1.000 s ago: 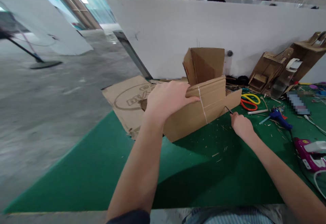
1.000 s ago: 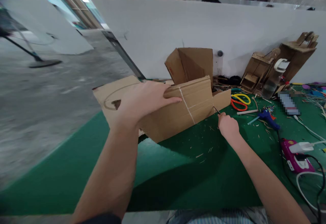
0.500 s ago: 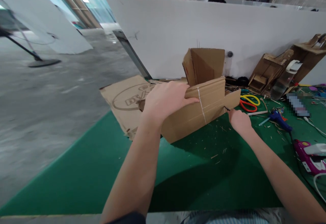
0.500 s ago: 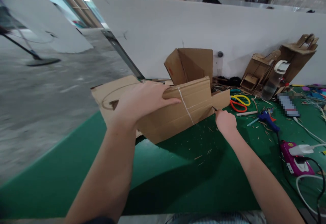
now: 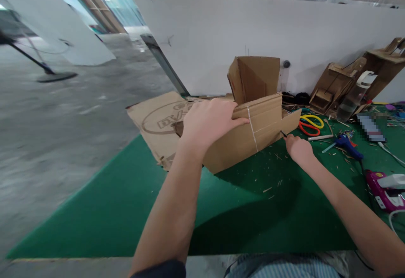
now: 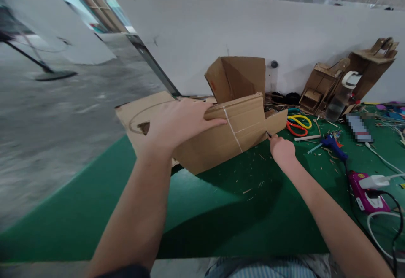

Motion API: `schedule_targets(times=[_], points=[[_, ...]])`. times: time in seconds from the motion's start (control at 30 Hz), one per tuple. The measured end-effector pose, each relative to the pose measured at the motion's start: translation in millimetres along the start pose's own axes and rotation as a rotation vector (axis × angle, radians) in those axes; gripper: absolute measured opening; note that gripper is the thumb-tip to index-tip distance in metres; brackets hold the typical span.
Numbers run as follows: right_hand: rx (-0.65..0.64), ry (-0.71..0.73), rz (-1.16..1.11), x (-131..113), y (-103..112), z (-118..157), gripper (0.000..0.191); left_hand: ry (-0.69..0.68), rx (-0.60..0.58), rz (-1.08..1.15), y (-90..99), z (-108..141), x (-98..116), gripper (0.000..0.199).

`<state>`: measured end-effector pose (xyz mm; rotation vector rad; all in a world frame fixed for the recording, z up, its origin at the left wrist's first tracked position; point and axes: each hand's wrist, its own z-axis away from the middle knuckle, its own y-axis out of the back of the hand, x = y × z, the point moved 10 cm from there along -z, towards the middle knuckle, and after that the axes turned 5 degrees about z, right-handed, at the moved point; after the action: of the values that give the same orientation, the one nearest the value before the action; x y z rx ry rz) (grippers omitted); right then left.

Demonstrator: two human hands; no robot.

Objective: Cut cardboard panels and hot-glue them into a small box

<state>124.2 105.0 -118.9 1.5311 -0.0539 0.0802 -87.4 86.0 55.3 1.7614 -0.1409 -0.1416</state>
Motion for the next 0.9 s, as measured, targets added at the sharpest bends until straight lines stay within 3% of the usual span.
schedule_targets(times=[0.5, 0.9], points=[[-0.028, -0.007, 0.003, 6.2, -15.4, 13.1, 0.036, 0.058, 0.021, -0.005, 1.0, 2.8, -3.7, 0.057], [-0.065, 0.005, 0.007, 9.8, -17.8, 19.5, 0.036, 0.015, 0.031, 0.028, 2.3, 2.4, 0.4, 0.054]])
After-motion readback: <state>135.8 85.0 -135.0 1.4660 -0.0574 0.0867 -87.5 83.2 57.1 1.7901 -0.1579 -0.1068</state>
